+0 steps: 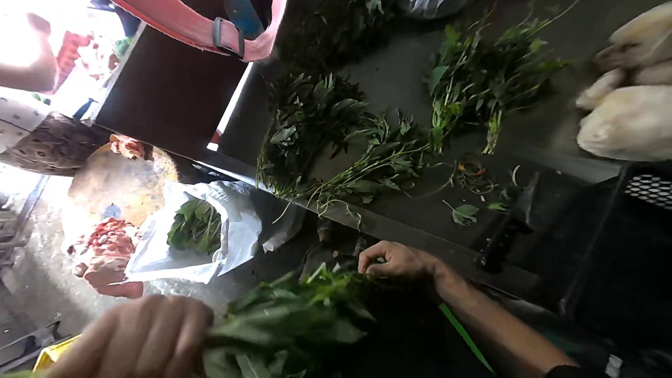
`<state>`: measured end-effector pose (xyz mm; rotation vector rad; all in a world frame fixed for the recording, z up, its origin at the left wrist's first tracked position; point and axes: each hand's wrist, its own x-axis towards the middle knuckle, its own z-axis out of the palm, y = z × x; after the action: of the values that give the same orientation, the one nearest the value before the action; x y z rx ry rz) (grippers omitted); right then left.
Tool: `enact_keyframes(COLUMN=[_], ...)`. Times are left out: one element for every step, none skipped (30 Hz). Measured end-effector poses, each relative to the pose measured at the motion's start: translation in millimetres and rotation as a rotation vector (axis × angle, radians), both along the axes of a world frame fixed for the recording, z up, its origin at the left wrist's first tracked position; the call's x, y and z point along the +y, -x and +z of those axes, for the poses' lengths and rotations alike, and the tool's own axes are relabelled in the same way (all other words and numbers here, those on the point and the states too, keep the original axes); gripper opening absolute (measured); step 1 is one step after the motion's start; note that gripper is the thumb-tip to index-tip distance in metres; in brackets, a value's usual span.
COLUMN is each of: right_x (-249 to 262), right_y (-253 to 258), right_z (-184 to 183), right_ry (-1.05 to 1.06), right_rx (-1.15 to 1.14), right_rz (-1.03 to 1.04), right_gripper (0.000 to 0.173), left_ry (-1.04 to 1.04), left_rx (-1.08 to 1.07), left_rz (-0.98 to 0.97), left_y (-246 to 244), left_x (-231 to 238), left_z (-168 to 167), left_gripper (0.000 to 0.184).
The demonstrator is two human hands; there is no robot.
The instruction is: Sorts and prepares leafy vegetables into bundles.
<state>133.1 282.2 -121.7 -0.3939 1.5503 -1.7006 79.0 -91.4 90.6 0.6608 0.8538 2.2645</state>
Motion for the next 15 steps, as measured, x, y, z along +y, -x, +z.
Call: enact_keyframes(right_x=[1.4,2.7,4.2,4.9,4.3,3.9,4.0,4.0,4.1,4.1,3.7,3.5,2.6,-0.3,-4.6], right_y=[-6.4,-11.1,-13.7,-14.5,-13.8,-11.5,-8.2,-3.7,1.5,5.7,9.1,13.1,17.9,23.6,29.3], right_z=[0.4,-0.1,-1.6,-4.0,-7.0,-8.1,-7.4,-5.6,-4.9,-6.1,-7.4,-8.1,-10.0,-12.6,-17.2], right_ry=[0.007,0.038,0.078,0.100,0.090,0.032,-0.081,-0.241,-0.398,-0.524,-0.606,-0.649,-0.671,-0.689,-0.697], right_rx=[-0.022,-0.040,-0.057,-0.059,-0.057,-0.053,-0.044,-0.026,0.010,0.064,0.125,0.186,0.256,0.334,0.403], right_rz=[-0.075,-0.134,-0.176,-0.209,-0.244,-0.277,-0.312,-0.344,-0.376,-0.429,-0.495,-0.555,-0.602,-0.629,-0.631], right_gripper=[0.017,0.015,0.015,0.018,0.020,0.022,0.023,0.026,0.029,0.031,0.031,0.030,0.028,0.026,0.024], left_ry=[0.025,0.010,-0.008,-0.018,0.006,0.059,0.163,0.279,0.358,0.393,0.437,0.514,0.607,0.659,0.667], left_rx=[0.045,0.105,0.140,0.143,0.134,0.144,0.153,0.157,0.154,0.185,0.270,0.397,0.523,0.580,0.575], left_rz=[0.043,0.172,0.347,0.511,0.636,0.756,0.900,1.033,1.131,1.197,1.268,1.358,1.423,1.443,1.433], left_y=[7.1,12.5,18.3,25.5,33.3,39.9,43.6,45.0,45.5,44.2,41.1,36.9,32.3,29.1,28.0], left_x=[-19.6,-34.8,-44.8,-48.4,-47.9,-43.7,-35.1,-29.1,-27.2,-28.9,-27.7,-20.2,-14.9,-12.6,-13.6], left_z=[-8.5,-23.1,-38.6,-50.7,-57.9,-62.6,-60.9,-56.6,-51.1,-46.4,-39.8,-30.8,-22.9,-17.1,-14.7], left_gripper=[0.030,0.027,0.033,0.040,0.043,0.045,0.049,0.054,0.058,0.059,0.056,0.052,0.045,0.042,0.041])
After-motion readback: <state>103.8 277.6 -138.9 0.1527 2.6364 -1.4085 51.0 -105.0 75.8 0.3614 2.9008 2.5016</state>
